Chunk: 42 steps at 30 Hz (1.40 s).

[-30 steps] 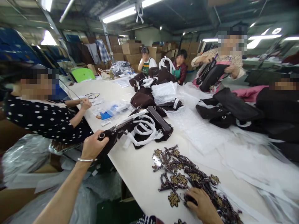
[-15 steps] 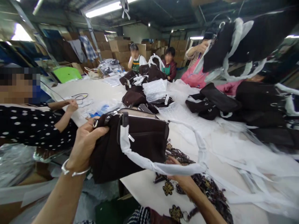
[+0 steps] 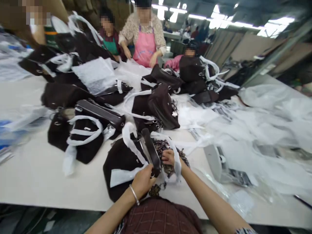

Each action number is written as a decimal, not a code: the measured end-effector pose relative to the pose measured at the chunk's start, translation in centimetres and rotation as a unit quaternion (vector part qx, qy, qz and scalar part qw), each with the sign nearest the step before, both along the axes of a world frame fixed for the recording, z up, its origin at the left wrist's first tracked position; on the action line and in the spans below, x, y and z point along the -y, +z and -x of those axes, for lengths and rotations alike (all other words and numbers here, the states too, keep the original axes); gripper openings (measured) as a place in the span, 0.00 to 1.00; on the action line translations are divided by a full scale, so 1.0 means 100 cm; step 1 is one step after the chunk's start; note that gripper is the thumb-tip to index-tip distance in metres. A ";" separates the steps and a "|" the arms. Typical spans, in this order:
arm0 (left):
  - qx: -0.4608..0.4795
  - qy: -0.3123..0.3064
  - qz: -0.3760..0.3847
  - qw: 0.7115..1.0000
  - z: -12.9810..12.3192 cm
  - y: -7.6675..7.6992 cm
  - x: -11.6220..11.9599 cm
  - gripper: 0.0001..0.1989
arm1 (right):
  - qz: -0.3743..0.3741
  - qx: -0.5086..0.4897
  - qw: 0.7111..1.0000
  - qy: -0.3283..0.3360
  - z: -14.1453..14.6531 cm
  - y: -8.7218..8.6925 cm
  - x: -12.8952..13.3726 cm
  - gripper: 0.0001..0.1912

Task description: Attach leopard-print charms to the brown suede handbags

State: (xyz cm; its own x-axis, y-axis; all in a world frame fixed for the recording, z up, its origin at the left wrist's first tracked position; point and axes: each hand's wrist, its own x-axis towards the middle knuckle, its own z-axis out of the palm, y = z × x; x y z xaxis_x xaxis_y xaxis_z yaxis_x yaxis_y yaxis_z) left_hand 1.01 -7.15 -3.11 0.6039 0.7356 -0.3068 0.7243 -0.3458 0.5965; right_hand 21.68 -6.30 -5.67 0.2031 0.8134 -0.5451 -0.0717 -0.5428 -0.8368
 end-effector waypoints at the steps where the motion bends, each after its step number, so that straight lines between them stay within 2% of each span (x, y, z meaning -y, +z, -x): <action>1: -0.011 -0.002 0.024 1.000 -0.003 -0.009 -0.003 0.13 | 0.015 0.024 0.999 -0.018 -0.019 -0.002 0.009 0.12; 3: 0.001 0.008 0.037 0.999 -0.009 -0.020 -0.008 0.13 | 0.035 0.078 0.995 -0.053 -0.060 -0.003 0.029 0.10; 7: 0.063 0.038 0.013 0.997 -0.020 -0.023 -0.022 0.12 | 0.063 0.189 0.974 -0.111 -0.140 0.000 0.076 0.11; 10: 0.051 0.014 0.035 0.998 -0.028 -0.025 -0.029 0.16 | 0.105 0.284 0.947 -0.109 -0.175 -0.002 0.115 0.11; 13: 0.029 -0.028 0.065 0.997 -0.032 -0.026 -0.033 0.22 | 0.125 0.377 0.916 -0.064 -0.182 -0.011 0.148 0.10; 16: 0.004 -0.062 0.058 0.996 -0.031 -0.017 -0.038 0.18 | 0.115 0.453 0.884 -0.019 -0.175 -0.026 0.165 0.18; 19: -0.029 -0.059 -0.014 0.998 -0.027 -0.003 -0.044 0.14 | 0.107 0.502 0.858 0.015 -0.168 -0.046 0.165 0.26; 21: -0.025 -0.050 -0.053 0.997 -0.023 0.004 -0.046 0.13 | 0.105 0.523 0.845 0.031 -0.166 -0.055 0.162 0.23; 24: 0.027 -0.056 -0.061 0.996 -0.019 0.010 -0.041 0.13 | 0.098 0.547 0.831 0.040 -0.169 -0.061 0.159 0.17; 27: 0.090 -0.062 -0.041 0.993 -0.023 0.016 -0.030 0.13 | 0.084 0.565 0.820 0.024 -0.174 -0.061 0.159 0.20; 30: 0.144 -0.078 0.013 0.986 -0.042 0.024 -0.017 0.11 | 0.063 0.572 0.818 0.004 -0.173 -0.052 0.157 0.23; 32: 0.179 -0.083 0.053 0.979 -0.061 0.030 -0.009 0.10 | 0.033 0.556 0.830 0.014 -0.160 -0.034 0.153 0.23; 36: 0.256 -0.061 0.126 0.957 -0.100 0.037 0.006 0.29 | -0.047 0.456 0.882 0.106 -0.110 0.019 0.144 0.19; 37: 0.267 -0.058 0.140 0.952 -0.106 0.037 0.008 0.29 | -0.069 0.430 0.891 0.129 -0.098 0.031 0.144 0.19; 39: 0.273 -0.058 0.162 0.946 -0.113 0.037 0.013 0.22 | -0.106 0.395 0.900 0.154 -0.080 0.045 0.146 0.19; 42: 0.258 -0.063 0.179 0.947 -0.108 0.034 0.016 0.12 | -0.139 0.376 0.903 0.156 -0.071 0.048 0.154 0.19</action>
State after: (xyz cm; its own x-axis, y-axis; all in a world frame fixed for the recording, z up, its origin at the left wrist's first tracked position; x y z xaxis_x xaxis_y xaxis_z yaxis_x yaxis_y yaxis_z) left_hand 11.84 -8.80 0.29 0.8171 0.5526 -0.1643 0.2717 -0.1178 0.9551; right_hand 28.83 -21.67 -0.84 0.1690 0.9789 -0.1145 0.6939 -0.2007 -0.6915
